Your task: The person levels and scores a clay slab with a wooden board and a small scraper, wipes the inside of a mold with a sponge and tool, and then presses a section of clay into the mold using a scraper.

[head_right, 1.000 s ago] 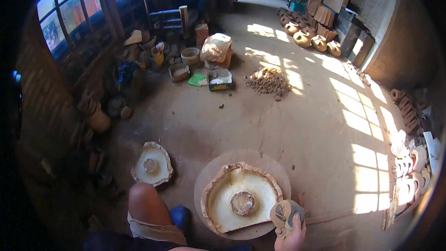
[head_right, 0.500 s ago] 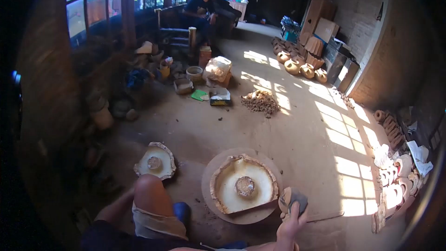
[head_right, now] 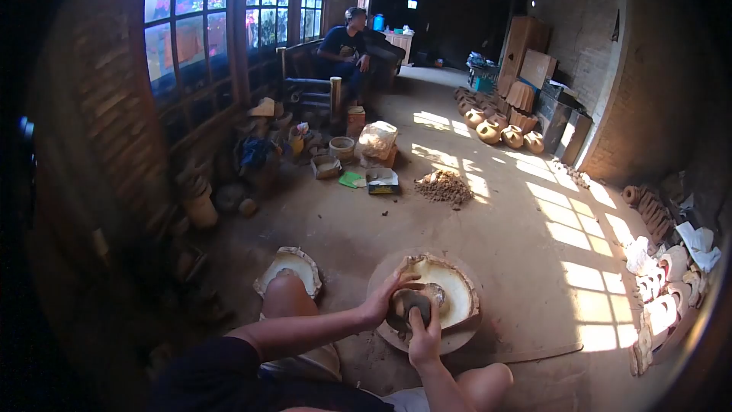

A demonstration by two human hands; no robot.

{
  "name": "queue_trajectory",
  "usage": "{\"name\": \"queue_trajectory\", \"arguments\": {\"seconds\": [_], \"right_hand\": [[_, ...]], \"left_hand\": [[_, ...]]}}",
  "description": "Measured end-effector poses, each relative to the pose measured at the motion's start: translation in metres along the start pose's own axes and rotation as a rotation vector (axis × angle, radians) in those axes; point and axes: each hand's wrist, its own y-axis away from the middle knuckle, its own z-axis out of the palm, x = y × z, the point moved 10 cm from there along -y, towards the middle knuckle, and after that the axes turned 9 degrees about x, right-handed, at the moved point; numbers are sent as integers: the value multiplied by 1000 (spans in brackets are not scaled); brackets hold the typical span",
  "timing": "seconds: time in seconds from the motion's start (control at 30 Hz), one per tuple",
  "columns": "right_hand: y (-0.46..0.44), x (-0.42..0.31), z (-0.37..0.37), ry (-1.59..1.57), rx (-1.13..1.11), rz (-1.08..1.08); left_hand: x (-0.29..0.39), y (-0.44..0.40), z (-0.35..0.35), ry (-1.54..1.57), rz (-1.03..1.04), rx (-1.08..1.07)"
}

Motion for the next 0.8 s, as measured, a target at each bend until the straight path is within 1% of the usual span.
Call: {"name": "queue_trajectory", "arguments": {"seconds": [0.03,0.07,0.1,0.13,0.17,0.2,0.23,0.27,0.3,0.37,0.43,0.47,0.5,0.57,0.6,0.67,0.7,0.77,0.8], "right_hand": [[1,5,-2,49,-4,-23],[3,10,-4,98,-6,-46],[3,15,-6,146,-8,-69],[-14,36,-18,213,-14,-97],[-19,43,-29,263,21,-4],[-23,50,-41,311,52,92],[-31,49,-48,384,90,160],[-39,47,-55,453,123,232],[-57,41,-57,585,85,150],[-96,15,-48,657,5,-110],[-134,-9,-41,633,28,-270],[-146,-32,-30,741,70,-439],[-153,-55,-20,843,113,-614],[-167,-53,-9,872,160,-743],[-172,-48,-7,884,183,-810],[-195,26,-11,1233,-69,-726],[-200,62,-18,1403,-202,-666],[-217,98,-33,1543,-344,-423],[-224,111,-39,1601,-412,-302]], "left_hand": [[-9,1,4,72,-34,9],[-39,-15,2,-25,143,-92],[-48,-18,0,15,127,-121],[-50,-21,2,64,102,-152],[-56,-28,1,117,67,-186],[-86,-48,-26,16,36,-128],[-65,-52,-52,-289,149,49],[-45,-54,-77,-603,204,243],[-7,-44,-91,-679,279,411],[-55,-58,-154,-1010,561,908],[-103,-80,-151,-778,253,588],[-127,-84,-142,-652,105,430],[-129,-80,-135,-698,114,443],[-120,-77,-128,-801,145,471],[-121,-81,-131,-778,176,484],[-130,-88,-138,-737,236,498],[-136,-87,-140,-740,189,494],[-134,-92,-140,-740,114,496],[-129,-95,-139,-745,127,490]]}}
